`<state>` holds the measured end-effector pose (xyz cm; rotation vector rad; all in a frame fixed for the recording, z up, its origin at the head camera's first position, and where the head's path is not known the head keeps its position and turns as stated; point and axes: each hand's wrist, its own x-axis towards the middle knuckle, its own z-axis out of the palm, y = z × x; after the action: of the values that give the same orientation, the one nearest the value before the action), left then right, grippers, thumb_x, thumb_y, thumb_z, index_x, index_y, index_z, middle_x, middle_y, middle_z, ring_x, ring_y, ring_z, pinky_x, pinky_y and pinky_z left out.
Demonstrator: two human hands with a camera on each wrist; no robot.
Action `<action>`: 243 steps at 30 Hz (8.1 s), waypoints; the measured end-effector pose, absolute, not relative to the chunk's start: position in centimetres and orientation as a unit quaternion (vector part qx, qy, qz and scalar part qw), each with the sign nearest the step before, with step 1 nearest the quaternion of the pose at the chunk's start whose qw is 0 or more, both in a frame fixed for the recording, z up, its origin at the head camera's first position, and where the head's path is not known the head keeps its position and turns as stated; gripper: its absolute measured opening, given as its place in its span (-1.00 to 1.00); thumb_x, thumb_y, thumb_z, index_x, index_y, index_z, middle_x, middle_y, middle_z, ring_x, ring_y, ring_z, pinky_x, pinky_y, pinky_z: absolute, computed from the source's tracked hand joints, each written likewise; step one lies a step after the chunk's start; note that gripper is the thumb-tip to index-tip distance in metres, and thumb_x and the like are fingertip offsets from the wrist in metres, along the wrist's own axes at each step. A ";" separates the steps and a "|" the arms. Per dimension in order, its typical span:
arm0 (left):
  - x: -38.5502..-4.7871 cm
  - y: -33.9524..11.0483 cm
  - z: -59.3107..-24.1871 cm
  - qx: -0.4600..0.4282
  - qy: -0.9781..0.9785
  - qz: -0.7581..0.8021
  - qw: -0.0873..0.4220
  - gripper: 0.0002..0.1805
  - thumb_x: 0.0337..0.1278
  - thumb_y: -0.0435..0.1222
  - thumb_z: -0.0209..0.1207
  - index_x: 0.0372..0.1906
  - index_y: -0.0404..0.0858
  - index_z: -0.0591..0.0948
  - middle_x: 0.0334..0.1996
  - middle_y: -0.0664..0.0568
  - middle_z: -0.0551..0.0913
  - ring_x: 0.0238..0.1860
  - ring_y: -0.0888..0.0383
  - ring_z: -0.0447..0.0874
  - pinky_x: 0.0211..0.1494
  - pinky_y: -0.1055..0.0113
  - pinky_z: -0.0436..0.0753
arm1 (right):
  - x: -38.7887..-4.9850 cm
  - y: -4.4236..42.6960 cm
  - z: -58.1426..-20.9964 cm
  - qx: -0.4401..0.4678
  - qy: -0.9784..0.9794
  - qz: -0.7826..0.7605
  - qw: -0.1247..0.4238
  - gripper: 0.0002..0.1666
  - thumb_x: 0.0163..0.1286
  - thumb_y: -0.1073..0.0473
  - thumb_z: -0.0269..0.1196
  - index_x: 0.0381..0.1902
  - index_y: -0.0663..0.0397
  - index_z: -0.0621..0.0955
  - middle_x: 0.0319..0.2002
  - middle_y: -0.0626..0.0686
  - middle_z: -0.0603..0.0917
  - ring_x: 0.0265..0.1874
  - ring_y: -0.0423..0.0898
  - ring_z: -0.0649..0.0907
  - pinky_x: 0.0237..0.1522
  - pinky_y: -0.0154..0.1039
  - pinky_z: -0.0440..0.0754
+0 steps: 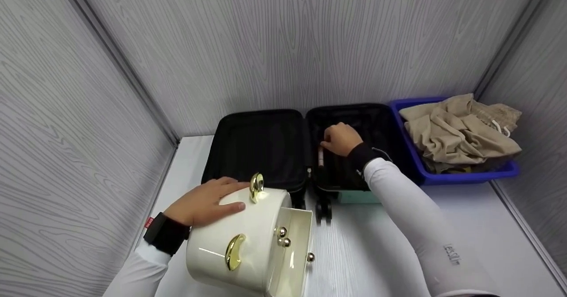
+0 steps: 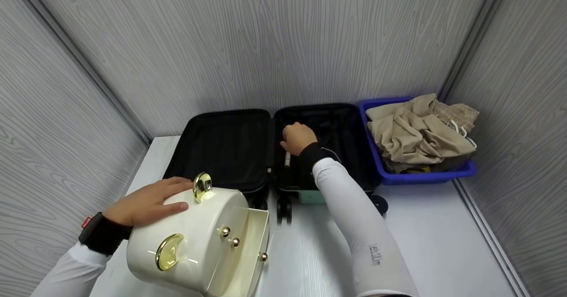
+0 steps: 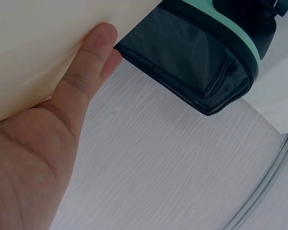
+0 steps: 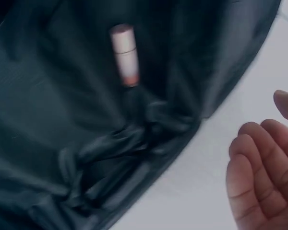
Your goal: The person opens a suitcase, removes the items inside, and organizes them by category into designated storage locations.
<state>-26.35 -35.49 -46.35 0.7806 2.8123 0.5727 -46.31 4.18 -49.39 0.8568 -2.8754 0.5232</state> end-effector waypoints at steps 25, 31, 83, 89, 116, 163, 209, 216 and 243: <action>-26.0 -35.4 -46.1 0.256 0.944 0.192 0.079 -0.31 0.54 0.26 0.13 0.60 0.11 0.50 0.42 -0.11 0.60 0.42 -0.21 0.57 0.46 -0.30 0.54 | -46.4 2.3 -55.6 0.263 -0.950 -0.024 -0.165 -0.46 0.72 0.11 0.04 0.53 0.07 0.56 0.46 0.30 0.59 0.43 0.34 0.56 0.48 0.27 0.52; -26.1 -35.4 -46.3 0.256 0.943 0.196 0.082 -0.30 0.53 0.26 0.13 0.60 0.10 0.50 0.43 -0.12 0.60 0.43 -0.23 0.57 0.45 -0.32 0.55 | -46.8 2.5 -57.4 0.260 -0.945 -0.060 -0.191 -0.45 0.63 0.15 0.07 0.49 0.10 0.60 0.44 0.31 0.59 0.43 0.32 0.51 0.43 0.31 0.46; -26.3 -35.3 -46.4 0.255 0.943 0.199 0.080 -0.33 0.53 0.26 0.12 0.59 0.17 0.50 0.41 -0.06 0.62 0.43 -0.18 0.58 0.45 -0.30 0.55 | -31.9 1.1 -49.1 0.554 -0.756 0.281 -0.207 -0.95 0.41 0.33 0.45 -0.20 0.14 0.77 -0.40 0.00 0.74 -0.43 -0.43 0.51 -0.34 -0.48 0.53; -26.4 -35.2 -46.4 0.259 0.942 0.197 0.080 -0.33 0.54 0.26 0.13 0.60 0.15 0.50 0.41 -0.07 0.62 0.42 -0.19 0.59 0.46 -0.29 0.55 | -29.9 -0.2 -51.5 0.566 -0.740 0.286 -0.227 -0.92 0.30 0.39 0.49 -0.28 0.18 0.78 -0.44 0.01 0.73 -0.49 -0.49 0.42 -0.39 -0.57 0.38; -26.2 -35.3 -46.6 0.249 0.944 0.202 0.080 -0.34 0.54 0.28 0.10 0.59 0.19 0.51 0.42 -0.03 0.61 0.43 -0.20 0.57 0.44 -0.32 0.55 | -27.9 -1.1 -57.3 0.596 -0.765 0.197 -0.142 -0.80 0.34 0.47 0.36 -0.25 0.16 0.86 -0.26 0.02 0.90 -0.26 -0.16 0.85 -0.16 -0.54 0.69; -26.3 -35.3 -46.5 0.251 0.943 0.204 0.078 -0.34 0.54 0.27 0.12 0.59 0.18 0.51 0.43 -0.06 0.61 0.45 -0.19 0.56 0.46 -0.31 0.54 | -24.5 -0.9 -61.6 0.494 -0.836 0.237 -0.031 -0.65 0.46 0.07 0.48 -0.52 0.00 0.66 -0.64 -0.13 0.62 -0.60 -0.45 0.35 -0.47 -0.58 0.26; -23.0 -35.1 -44.7 0.221 0.960 0.172 -0.018 -0.37 0.54 0.14 0.21 0.46 -0.15 0.63 0.44 -0.26 0.57 0.46 -0.31 0.53 0.39 -0.30 0.61 | -28.1 1.8 -56.3 0.388 -0.845 0.369 -0.003 -0.42 0.48 -0.04 0.49 0.30 0.14 0.64 0.14 0.11 0.74 0.02 0.09 0.77 0.04 -0.07 0.79; -18.5 -33.0 -43.8 0.180 0.966 0.141 -0.123 -0.33 0.37 0.15 0.35 0.36 -0.20 0.70 0.38 -0.23 0.64 0.39 -0.30 0.59 0.25 -0.33 0.64 | -28.9 0.2 -54.9 0.403 -0.816 0.415 -0.007 -0.25 0.55 0.02 0.43 0.51 0.25 0.47 0.44 0.22 0.58 0.34 0.22 0.65 0.41 0.14 0.62; -10.4 -26.7 -44.7 0.019 0.990 0.009 -0.137 0.10 -0.33 0.47 0.56 0.19 -0.30 0.71 0.05 -0.21 0.74 -0.11 -0.28 0.77 -0.50 -0.19 0.74 | -28.4 -4.2 -54.7 0.433 -0.756 0.489 -0.037 -0.28 0.51 0.17 0.45 0.50 0.33 0.50 0.36 0.27 0.67 0.24 0.11 0.74 0.25 0.08 0.76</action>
<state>-10.43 -26.70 -44.69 0.0651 3.4161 0.0313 -28.40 -4.16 -54.68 1.3941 -2.4322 1.5735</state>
